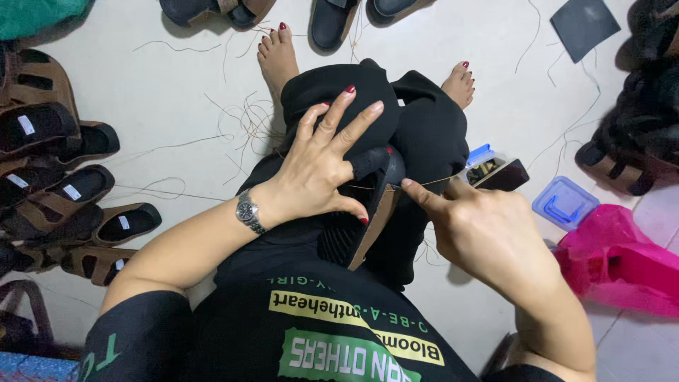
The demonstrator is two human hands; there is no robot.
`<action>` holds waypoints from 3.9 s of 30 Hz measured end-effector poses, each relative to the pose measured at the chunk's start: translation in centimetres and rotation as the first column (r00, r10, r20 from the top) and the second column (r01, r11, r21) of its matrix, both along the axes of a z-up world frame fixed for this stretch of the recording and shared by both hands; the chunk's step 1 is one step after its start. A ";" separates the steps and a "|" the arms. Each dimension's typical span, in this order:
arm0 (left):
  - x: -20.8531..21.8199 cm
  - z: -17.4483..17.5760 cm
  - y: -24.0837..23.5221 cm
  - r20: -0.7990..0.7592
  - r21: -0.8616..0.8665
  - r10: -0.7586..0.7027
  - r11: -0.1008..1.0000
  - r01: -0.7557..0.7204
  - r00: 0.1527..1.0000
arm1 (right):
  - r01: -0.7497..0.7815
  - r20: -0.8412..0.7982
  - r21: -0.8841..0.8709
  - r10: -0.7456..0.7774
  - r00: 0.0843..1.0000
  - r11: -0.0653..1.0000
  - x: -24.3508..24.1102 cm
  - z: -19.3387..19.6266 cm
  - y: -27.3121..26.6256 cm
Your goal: The person sits on the floor and sews a brown sandal using a needle and thread. They repeatedly push the needle through the sandal's sole and pull the thread to secure it, occasionally adjusting the sandal's position.
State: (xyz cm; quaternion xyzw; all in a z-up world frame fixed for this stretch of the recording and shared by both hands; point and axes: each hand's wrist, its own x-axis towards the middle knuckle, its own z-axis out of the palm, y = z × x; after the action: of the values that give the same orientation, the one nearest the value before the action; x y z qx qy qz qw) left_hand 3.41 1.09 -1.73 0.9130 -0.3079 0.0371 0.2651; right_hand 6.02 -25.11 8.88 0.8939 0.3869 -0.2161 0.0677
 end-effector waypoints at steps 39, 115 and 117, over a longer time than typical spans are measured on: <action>-6.6 -2.9 -3.9 -0.515 -0.430 0.383 0.658 -0.618 0.767 | 0.269 -0.156 0.048 -0.259 0.953 0.962 -1.3 3.5 -4.0; -6.5 -0.4 1.8 -0.870 -0.225 -0.011 0.899 -0.377 0.492 | 0.570 -0.473 0.734 -0.325 0.819 0.369 -2.8 -6.3 -0.6; -8.4 -3.8 1.5 -0.782 -0.587 -0.570 0.537 -0.606 0.252 | 0.766 -0.763 0.643 0.080 0.642 -0.016 -2.0 -6.5 0.7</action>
State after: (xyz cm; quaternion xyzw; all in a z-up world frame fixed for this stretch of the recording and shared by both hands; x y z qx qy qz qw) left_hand -4.98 2.64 -5.50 0.4730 -0.0006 -0.3832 0.7934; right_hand 4.04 -24.40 2.36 0.6388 0.1590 -0.1863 -0.7294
